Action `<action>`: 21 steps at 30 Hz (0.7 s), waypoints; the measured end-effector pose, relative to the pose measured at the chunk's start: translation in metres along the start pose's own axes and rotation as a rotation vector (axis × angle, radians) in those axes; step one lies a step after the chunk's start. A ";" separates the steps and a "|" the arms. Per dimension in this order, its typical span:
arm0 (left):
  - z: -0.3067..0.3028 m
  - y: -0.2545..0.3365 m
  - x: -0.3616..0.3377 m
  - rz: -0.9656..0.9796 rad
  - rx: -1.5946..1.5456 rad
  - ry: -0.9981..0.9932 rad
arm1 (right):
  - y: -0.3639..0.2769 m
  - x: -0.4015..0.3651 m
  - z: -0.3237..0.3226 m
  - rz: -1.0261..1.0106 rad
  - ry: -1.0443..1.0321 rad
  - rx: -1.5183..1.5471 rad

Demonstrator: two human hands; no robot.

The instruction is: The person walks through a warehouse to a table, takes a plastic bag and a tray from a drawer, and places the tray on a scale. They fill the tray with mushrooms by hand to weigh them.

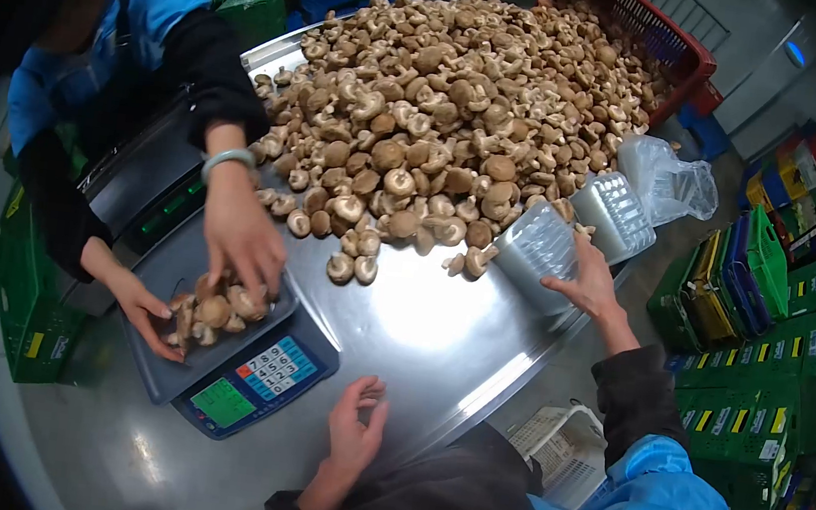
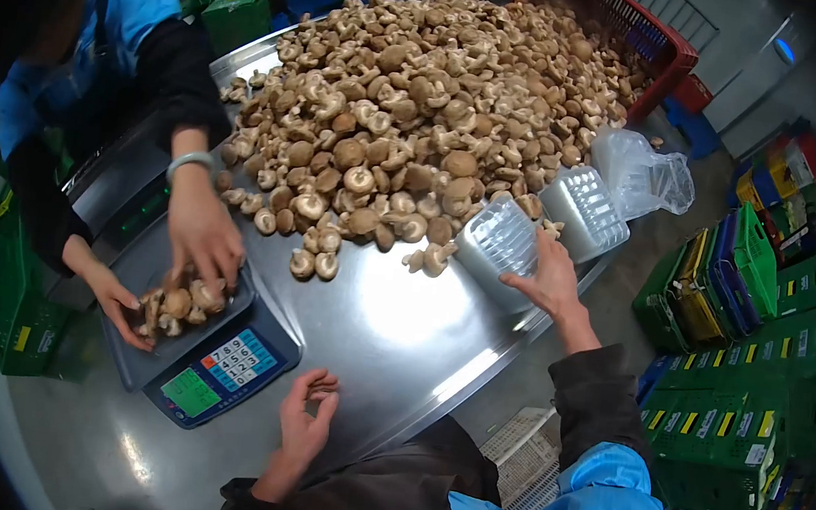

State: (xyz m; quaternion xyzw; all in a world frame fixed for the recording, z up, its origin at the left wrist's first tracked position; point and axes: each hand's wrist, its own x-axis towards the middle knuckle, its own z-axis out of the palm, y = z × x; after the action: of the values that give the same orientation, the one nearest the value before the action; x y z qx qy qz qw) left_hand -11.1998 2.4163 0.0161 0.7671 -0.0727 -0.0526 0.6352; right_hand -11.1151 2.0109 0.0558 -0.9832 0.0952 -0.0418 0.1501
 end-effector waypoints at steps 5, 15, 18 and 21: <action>0.067 0.009 0.043 -0.009 -0.002 -0.109 | -0.004 -0.006 -0.003 -0.081 0.225 -0.019; 0.087 0.088 0.132 0.441 0.333 0.008 | -0.058 -0.040 -0.036 -0.341 -0.326 0.709; 0.062 0.067 0.128 0.377 0.360 -0.225 | -0.062 -0.043 -0.004 0.150 -1.216 1.501; 0.057 0.027 0.107 -0.477 -0.189 -0.202 | -0.047 -0.054 0.020 0.353 -1.085 1.827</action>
State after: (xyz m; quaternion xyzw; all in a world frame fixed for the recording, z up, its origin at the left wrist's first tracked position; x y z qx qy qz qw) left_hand -11.1051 2.3373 0.0333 0.6907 0.0523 -0.2837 0.6631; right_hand -11.1573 2.0719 0.0483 -0.3585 0.0894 0.3668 0.8538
